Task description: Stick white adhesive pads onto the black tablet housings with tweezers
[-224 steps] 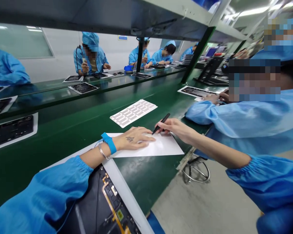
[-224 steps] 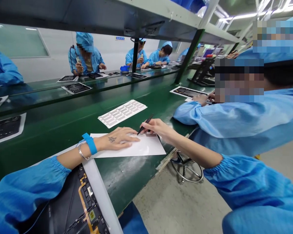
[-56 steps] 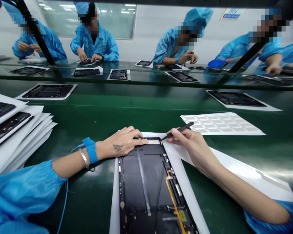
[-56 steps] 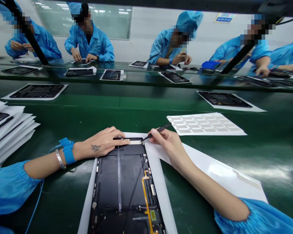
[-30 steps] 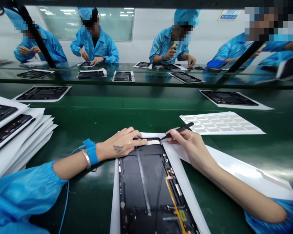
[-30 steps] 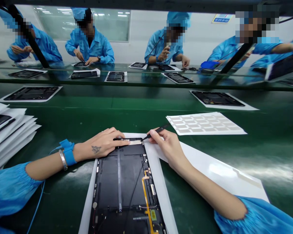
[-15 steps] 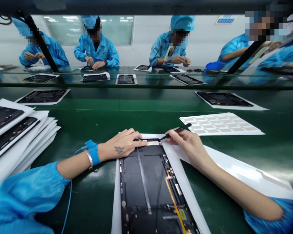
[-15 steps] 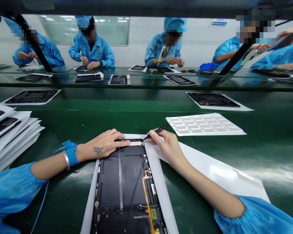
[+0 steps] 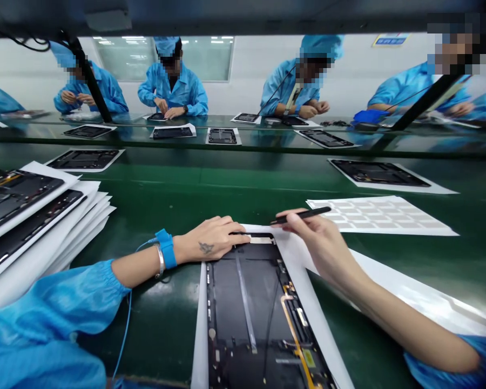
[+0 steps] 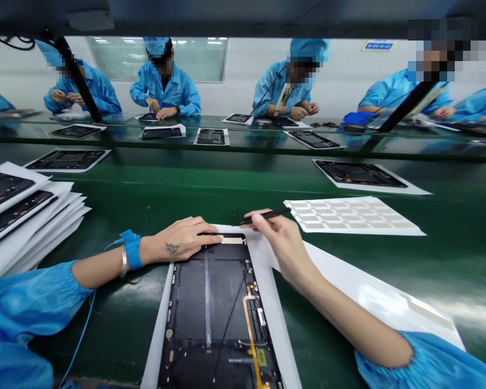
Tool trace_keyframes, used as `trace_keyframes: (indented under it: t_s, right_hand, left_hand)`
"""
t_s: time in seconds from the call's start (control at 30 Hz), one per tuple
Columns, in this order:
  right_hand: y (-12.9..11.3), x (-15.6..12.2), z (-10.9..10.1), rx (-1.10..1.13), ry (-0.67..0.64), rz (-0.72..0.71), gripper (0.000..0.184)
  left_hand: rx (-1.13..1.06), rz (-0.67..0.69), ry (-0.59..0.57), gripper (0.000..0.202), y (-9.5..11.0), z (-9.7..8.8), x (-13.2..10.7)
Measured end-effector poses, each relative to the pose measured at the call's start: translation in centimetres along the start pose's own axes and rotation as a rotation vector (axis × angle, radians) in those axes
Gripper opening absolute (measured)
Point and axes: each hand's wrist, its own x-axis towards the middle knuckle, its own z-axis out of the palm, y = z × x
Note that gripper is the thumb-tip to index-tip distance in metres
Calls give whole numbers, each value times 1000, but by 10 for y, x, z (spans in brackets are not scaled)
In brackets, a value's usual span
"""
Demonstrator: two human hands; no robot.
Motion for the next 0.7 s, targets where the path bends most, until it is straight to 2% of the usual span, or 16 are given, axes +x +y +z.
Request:
trace_keyframes:
  t_s: [0.07, 0.23, 0.43, 0.7]
  right_hand:
    - [0, 1, -3, -10, 3, -9, 40]
    - [2, -6, 3, -168, -192, -60, 42]
    - [6, -6, 3, -224, -195, -84, 44]
    - [-2, -4, 1, -311, -236, -111, 48]
  left_hand:
    - [9, 3, -4, 37, 0, -1, 1]
    - [-7, 11, 28, 38, 1, 1, 1]
    - [-15, 5, 54, 39, 2, 1, 0]
    - [-13, 6, 44, 40, 2, 0, 1]
